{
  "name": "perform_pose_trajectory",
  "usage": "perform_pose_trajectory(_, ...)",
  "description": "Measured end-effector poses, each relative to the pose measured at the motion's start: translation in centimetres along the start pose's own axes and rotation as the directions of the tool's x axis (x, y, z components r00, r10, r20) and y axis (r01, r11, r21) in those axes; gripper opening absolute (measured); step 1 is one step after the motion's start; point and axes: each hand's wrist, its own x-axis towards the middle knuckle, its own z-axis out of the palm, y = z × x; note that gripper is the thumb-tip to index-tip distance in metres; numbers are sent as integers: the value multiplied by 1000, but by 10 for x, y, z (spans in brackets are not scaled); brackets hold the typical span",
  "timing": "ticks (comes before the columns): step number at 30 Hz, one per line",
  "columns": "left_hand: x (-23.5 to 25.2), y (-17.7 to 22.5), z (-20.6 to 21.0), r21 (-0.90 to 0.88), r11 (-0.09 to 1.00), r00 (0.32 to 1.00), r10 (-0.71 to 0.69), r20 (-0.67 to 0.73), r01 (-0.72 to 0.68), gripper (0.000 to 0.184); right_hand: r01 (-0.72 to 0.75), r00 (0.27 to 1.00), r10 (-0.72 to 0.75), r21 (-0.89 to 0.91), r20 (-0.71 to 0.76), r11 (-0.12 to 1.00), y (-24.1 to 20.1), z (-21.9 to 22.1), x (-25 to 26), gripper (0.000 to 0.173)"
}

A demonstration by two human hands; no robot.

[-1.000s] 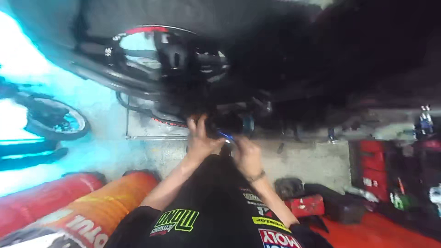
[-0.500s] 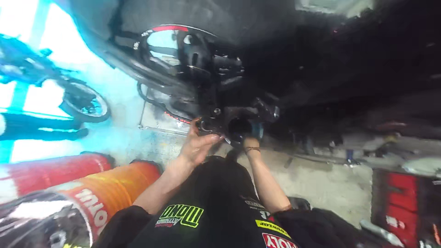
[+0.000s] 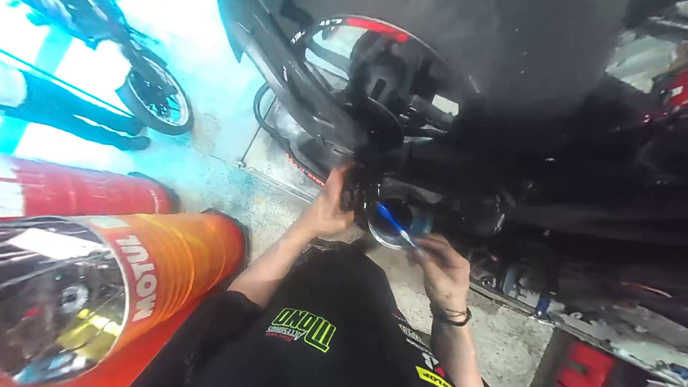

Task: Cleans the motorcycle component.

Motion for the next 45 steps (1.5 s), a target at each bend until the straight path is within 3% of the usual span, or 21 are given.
perform_pose_trajectory(5,13,-24,-15,-76,997,997,-9,82,15,96,221,939,-288,-313,-186,923,-9,48,37,16)
perform_pose_trajectory(7,15,-29,-18,-106,993,993,-36,112,48,96,262,898,-323,-225,-301,938,-13,64,43,28)
perform_pose_trajectory(9,17,-35,-17,-127,991,992,-20,125,36,97,239,890,-230,-26,-394,971,-18,79,49,33)
perform_pose_trajectory(11,18,-40,-16,-138,990,990,-15,142,35,99,260,876,-173,140,-449,955,-14,91,57,16)
perform_pose_trajectory(12,19,-41,-16,-148,988,988,-16,154,39,100,284,869,-184,159,-460,946,-13,96,61,9)
perform_pose_trajectory(16,21,-41,-11,-172,981,984,-58,166,87,102,379,800,-309,35,-514,925,-21,110,76,16)
perform_pose_trajectory(20,19,-41,-9,-139,987,982,-57,180,83,100,357,753,-410,-205,-514,911,-3,116,91,14)
perform_pose_trajectory(24,14,-40,-7,-114,993,984,-9,179,29,95,276,791,-326,-174,-518,945,-1,130,99,15)
perform_pose_trajectory(27,17,-41,-10,-103,995,981,31,193,-11,94,219,722,-325,-243,-610,945,-7,116,105,16)
perform_pose_trajectory(28,15,-41,-11,-104,995,977,35,209,-13,93,213,744,-319,-244,-587,946,-4,119,104,18)
perform_pose_trajectory(30,14,-41,-15,-93,996,955,18,295,10,92,215,773,-298,-211,-561,954,5,128,99,19)
perform_pose_trajectory(33,19,-41,-23,-55,998,923,8,385,15,86,200,747,-305,-239,-591,950,3,113,107,20)
perform_pose_trajectory(36,13,-41,-21,-21,1000,900,-10,436,21,86,115,770,-234,-232,-594,966,1,126,97,20)
perform_pose_trajectory(45,21,-41,-25,-24,999,918,43,395,-37,94,90,729,-288,-331,-621,939,5,115,101,24)
